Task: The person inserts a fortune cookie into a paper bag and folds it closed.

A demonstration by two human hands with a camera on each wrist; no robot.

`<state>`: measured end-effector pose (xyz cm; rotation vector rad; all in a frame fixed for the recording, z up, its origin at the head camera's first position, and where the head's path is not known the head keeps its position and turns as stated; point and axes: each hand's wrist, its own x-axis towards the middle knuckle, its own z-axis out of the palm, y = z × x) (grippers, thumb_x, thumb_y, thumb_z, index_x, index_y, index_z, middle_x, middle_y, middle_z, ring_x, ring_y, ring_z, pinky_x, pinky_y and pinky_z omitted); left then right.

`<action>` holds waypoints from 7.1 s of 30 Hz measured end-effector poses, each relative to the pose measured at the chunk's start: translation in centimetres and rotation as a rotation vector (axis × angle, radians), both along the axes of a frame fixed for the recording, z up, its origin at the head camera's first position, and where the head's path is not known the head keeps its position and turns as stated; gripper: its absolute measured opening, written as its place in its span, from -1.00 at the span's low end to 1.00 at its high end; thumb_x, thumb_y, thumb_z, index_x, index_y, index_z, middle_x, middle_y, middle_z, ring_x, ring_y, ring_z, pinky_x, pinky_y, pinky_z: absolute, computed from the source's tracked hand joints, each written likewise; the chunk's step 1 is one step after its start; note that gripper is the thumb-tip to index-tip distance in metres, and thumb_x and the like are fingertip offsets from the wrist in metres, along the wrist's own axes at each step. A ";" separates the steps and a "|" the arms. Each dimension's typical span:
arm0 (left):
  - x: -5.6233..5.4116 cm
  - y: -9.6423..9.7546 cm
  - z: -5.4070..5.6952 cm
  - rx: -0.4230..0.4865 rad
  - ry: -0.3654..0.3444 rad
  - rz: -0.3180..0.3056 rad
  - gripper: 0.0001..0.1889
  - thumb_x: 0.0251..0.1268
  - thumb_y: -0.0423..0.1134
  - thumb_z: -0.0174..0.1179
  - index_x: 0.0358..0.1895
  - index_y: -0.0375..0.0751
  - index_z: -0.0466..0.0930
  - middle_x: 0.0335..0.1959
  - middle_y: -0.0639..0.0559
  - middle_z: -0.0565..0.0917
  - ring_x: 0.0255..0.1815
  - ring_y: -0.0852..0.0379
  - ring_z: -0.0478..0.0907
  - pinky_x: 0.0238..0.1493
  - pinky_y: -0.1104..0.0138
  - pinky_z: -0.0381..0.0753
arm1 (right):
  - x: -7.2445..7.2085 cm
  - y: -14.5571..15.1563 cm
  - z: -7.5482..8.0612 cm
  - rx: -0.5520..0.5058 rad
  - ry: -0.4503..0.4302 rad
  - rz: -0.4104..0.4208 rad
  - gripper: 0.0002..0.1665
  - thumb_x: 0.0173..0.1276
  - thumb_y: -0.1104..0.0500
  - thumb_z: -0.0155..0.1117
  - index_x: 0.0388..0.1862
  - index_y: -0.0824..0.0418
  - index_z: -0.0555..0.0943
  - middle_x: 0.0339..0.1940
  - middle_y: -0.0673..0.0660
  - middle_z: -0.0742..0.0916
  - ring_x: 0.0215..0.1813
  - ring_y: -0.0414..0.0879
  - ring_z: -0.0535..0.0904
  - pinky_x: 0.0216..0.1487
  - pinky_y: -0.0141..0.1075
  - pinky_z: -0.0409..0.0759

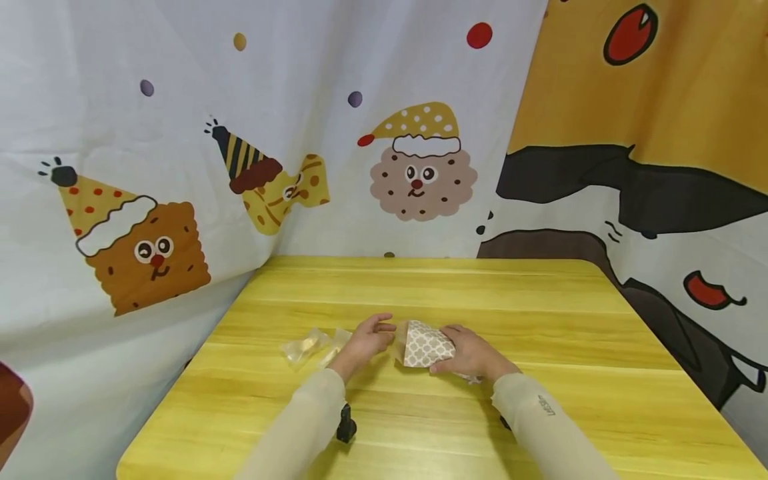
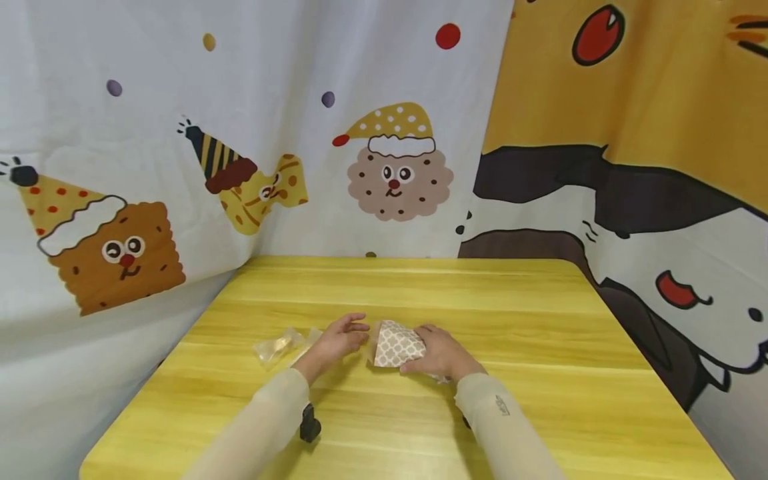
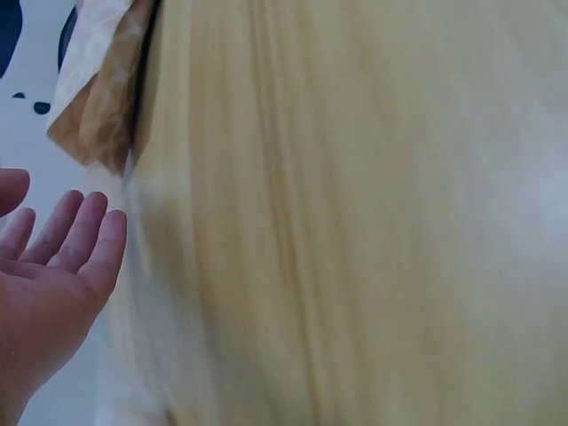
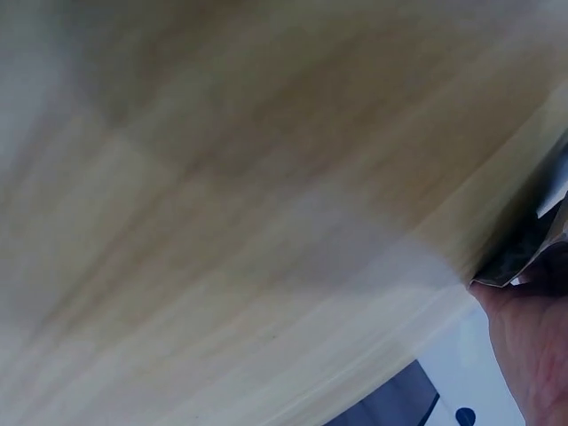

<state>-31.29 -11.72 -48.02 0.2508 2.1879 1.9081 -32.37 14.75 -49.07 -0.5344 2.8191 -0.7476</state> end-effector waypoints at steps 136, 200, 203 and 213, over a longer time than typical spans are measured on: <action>1.9 0.2 -1.6 -0.172 0.132 0.177 -0.55 0.20 -0.59 0.24 0.19 -0.55 0.48 -0.13 -0.24 0.57 -0.18 0.03 0.57 -0.20 0.28 0.66 | 1.4 -0.1 -1.0 0.059 0.022 0.039 0.37 -0.11 -0.45 0.53 0.53 0.25 0.25 0.57 0.23 0.23 0.52 0.32 0.11 0.39 0.20 0.23; 2.8 -10.9 1.0 -0.526 0.278 0.249 -0.50 0.38 -0.17 0.28 0.31 -0.27 0.49 0.24 -0.23 0.50 0.28 -0.22 0.40 0.19 -0.09 0.47 | 1.5 0.2 -1.0 0.043 0.016 0.051 0.40 -0.12 -0.46 0.53 0.53 0.29 0.24 0.57 0.26 0.22 0.53 0.33 0.08 0.46 0.24 0.05; 3.0 -14.1 0.9 -0.579 0.257 0.246 -0.41 0.40 -0.11 0.26 0.39 -0.32 0.39 0.36 -0.29 0.39 0.39 -0.31 0.27 0.28 -0.17 0.35 | 1.3 0.2 -1.0 0.046 0.018 0.053 0.41 -0.14 -0.47 0.53 0.53 0.28 0.24 0.57 0.25 0.22 0.53 0.31 0.08 0.47 0.22 0.04; 4.0 -18.2 0.0 -0.681 0.218 0.162 -0.18 0.29 0.01 0.35 0.44 -0.44 0.25 0.37 -0.40 0.32 0.26 -0.40 0.39 0.18 -0.16 0.46 | 1.8 0.0 -0.5 0.036 0.010 0.050 0.38 -0.12 -0.41 0.57 0.52 0.31 0.25 0.56 0.27 0.23 0.52 0.35 0.09 0.44 0.25 0.08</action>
